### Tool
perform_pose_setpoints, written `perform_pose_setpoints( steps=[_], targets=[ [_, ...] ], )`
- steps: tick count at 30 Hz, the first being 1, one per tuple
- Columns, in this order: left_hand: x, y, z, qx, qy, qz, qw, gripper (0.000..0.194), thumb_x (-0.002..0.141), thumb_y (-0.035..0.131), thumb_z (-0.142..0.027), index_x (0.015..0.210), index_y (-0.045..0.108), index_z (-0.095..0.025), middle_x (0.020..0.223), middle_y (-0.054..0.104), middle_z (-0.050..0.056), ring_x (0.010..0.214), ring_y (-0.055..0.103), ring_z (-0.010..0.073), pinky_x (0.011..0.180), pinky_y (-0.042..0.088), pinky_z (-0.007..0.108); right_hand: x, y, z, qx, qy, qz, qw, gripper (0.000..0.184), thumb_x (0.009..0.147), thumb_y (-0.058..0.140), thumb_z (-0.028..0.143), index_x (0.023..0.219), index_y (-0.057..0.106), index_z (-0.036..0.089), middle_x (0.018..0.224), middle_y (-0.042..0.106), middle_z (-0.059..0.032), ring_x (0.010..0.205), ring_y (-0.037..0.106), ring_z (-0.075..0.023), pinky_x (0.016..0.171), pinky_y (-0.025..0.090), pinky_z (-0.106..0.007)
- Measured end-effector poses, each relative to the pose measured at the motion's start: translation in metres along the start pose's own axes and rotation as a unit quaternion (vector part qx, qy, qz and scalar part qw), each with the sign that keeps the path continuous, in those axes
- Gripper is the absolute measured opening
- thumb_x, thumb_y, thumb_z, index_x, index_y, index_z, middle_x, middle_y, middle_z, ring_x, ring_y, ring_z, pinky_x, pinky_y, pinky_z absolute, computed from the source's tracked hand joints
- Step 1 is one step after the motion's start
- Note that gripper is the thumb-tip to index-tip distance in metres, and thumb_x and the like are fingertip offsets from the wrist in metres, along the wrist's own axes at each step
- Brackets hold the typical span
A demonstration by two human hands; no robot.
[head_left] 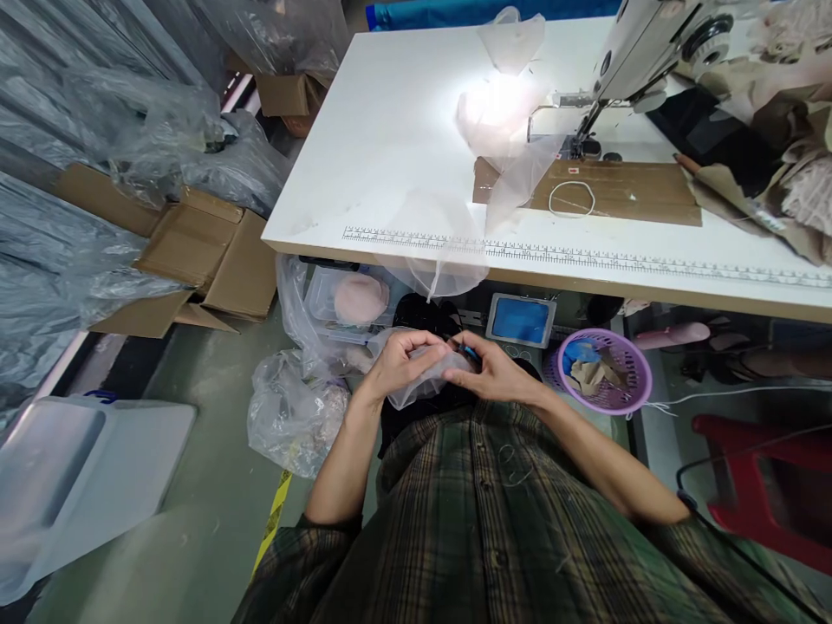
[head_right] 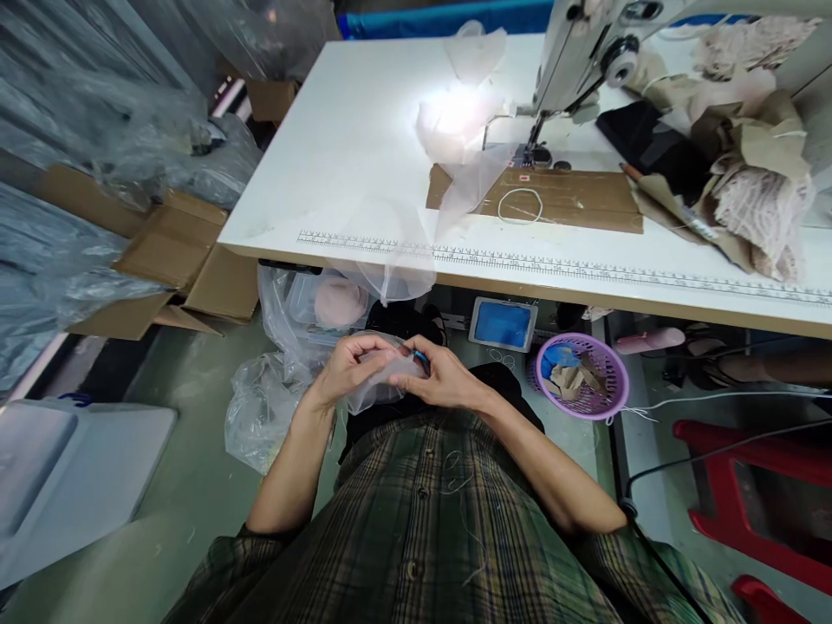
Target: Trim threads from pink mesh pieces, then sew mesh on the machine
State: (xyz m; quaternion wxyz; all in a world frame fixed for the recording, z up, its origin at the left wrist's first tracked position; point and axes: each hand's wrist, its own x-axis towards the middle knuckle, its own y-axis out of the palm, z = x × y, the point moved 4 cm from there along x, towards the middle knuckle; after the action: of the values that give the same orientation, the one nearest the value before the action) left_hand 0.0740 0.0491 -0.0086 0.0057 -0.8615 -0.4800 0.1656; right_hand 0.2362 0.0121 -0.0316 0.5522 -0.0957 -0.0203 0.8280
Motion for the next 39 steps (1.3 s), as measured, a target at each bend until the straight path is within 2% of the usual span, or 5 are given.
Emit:
perform_pose_setpoints(
  steps=[4, 10, 17, 24, 39],
  targets=[
    [-0.004, -0.021, 0.020, 0.054, -0.035, 0.049, 0.997, 0.030, 0.080, 0.068, -0.044, 0.090, 0.074, -0.017, 0.068, 0.064, 0.001, 0.055, 0.055, 0.0121, 0.052, 0.044, 0.023, 0.008, 0.023, -0.032, 0.029, 0.052, 0.018, 0.998, 0.042, 0.086, 0.056, 0.057, 0.076, 0.056, 0.017, 0.067, 0.051, 0.0024, 0.060, 0.045, -0.0111, 0.054, 0.036, -0.023],
    [0.004, -0.052, 0.062, 0.324, 0.035, -0.204, 0.923, 0.033, 0.085, 0.063, -0.032, 0.117, 0.066, -0.021, 0.112, 0.064, 0.009, 0.114, 0.057, 0.0263, 0.103, 0.041, 0.043, 0.032, 0.031, -0.078, -0.117, 0.134, -0.082, 0.981, 0.028, 0.088, 0.052, 0.045, 0.080, 0.059, 0.018, 0.064, 0.054, 0.0008, 0.063, 0.050, -0.0160, 0.061, 0.041, -0.027],
    [-0.008, -0.009, 0.090, 0.370, 0.085, -0.057, 0.923, 0.068, 0.083, 0.065, -0.049, 0.141, 0.046, -0.019, 0.146, 0.044, 0.016, 0.136, 0.040, 0.0317, 0.112, 0.032, 0.050, 0.025, 0.017, -0.069, -0.136, 0.090, -0.218, 0.962, 0.037, 0.084, 0.058, 0.050, 0.100, 0.062, 0.017, 0.095, 0.061, -0.0087, 0.079, 0.058, -0.0191, 0.072, 0.047, -0.031],
    [-0.011, -0.007, 0.109, 0.392, 0.103, -0.054, 0.913, 0.078, 0.084, 0.061, -0.054, 0.146, 0.036, -0.015, 0.150, 0.039, 0.020, 0.139, 0.038, 0.0346, 0.113, 0.033, 0.054, 0.033, -0.030, -0.016, 0.028, -0.029, -0.397, 0.917, 0.042, 0.083, 0.060, 0.058, 0.091, 0.063, 0.016, 0.058, 0.046, 0.0040, 0.054, 0.041, -0.0114, 0.054, 0.039, -0.025],
    [-0.014, -0.043, -0.043, 0.255, 0.333, -0.278, 0.864, 0.042, 0.088, 0.062, -0.032, 0.127, 0.056, -0.018, 0.125, 0.060, 0.014, 0.116, 0.058, 0.0247, 0.099, 0.049, 0.045, 0.011, -0.020, 0.024, 0.043, -0.091, -0.253, 0.962, 0.024, 0.081, 0.066, 0.040, 0.071, 0.065, 0.018, 0.080, 0.057, -0.0055, 0.070, 0.051, -0.0148, 0.056, 0.040, -0.024]
  ],
)
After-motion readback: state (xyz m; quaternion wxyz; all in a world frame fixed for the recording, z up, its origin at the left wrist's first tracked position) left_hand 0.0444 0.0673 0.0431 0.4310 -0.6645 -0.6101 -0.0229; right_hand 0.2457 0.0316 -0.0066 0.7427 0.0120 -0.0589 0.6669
